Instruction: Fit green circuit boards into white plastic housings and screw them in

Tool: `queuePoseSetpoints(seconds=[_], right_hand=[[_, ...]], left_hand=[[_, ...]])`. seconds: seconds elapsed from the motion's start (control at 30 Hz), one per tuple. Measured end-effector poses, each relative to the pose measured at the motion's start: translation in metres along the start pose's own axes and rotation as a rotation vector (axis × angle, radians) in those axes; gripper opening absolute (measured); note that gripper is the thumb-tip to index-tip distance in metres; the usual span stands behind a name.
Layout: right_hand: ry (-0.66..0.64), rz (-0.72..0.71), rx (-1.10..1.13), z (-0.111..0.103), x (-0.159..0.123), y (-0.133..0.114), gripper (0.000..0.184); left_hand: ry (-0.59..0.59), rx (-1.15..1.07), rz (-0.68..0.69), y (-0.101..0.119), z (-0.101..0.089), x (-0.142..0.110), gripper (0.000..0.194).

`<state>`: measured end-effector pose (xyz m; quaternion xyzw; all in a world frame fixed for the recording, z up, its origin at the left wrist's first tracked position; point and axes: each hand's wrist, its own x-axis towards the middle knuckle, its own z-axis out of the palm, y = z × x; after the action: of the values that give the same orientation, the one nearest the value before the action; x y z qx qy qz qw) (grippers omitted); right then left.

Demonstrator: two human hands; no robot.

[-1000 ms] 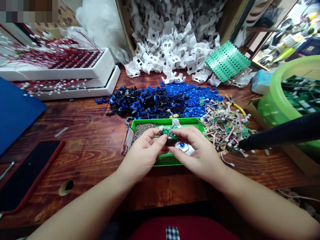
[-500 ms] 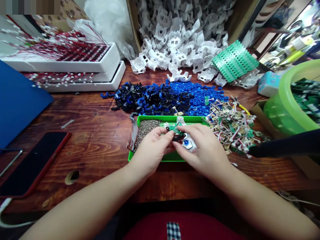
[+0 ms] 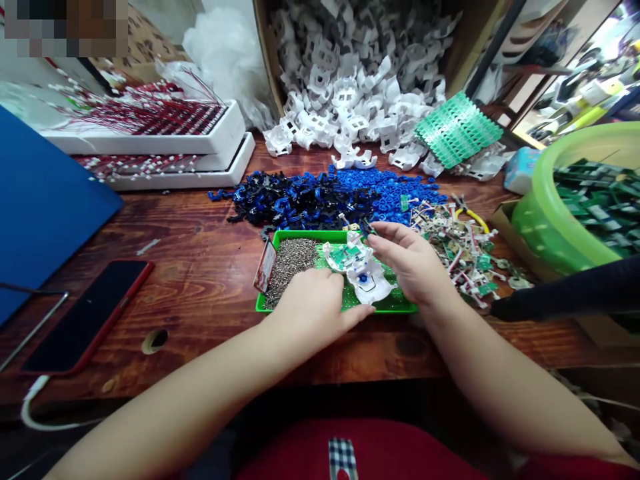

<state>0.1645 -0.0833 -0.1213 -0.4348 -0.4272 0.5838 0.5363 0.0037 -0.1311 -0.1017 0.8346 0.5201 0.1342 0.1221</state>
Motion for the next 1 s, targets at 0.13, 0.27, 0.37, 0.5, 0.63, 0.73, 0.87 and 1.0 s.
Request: queuePoseSetpoints(seconds=[0.13, 0.27, 0.37, 0.5, 0.63, 0.73, 0.87, 1.0], right_hand=[[-0.022, 0.133, 0.116, 0.002, -0.004, -0.005, 0.034], [-0.002, 0.186, 0.177, 0.0, -0.004, -0.011, 0.032], [-0.004, 0.165, 0.24, 0.0, -0.006, -0.014, 0.03], [-0.052, 0.013, 0.275, 0.003, -0.014, -0.014, 0.027], [-0.102, -0.2, 0.165, 0.006, -0.027, -0.012, 0.031], [-0.138, -0.28, 0.049, 0.009, -0.035, -0.011, 0.033], [-0.183, -0.324, -0.018, 0.01, -0.039, -0.011, 0.035], [-0.086, -0.421, -0.21, 0.006, -0.035, -0.013, 0.036]], left_hand=[[-0.103, 0.033, -0.009, 0.003, 0.004, 0.008, 0.052], [-0.106, -0.11, -0.044, 0.001, 0.0, 0.007, 0.049], [-0.058, -0.345, -0.131, 0.0, -0.003, 0.003, 0.044], [-0.031, -1.048, -0.216, 0.001, -0.003, 0.001, 0.048], [-0.084, -1.569, -0.272, -0.003, -0.001, 0.005, 0.053], [-0.137, -1.682, -0.251, -0.009, -0.002, 0.007, 0.047], [-0.158, -1.696, -0.277, -0.015, -0.002, 0.006, 0.049], [-0.098, -1.727, -0.355, -0.014, 0.002, 0.003, 0.063]])
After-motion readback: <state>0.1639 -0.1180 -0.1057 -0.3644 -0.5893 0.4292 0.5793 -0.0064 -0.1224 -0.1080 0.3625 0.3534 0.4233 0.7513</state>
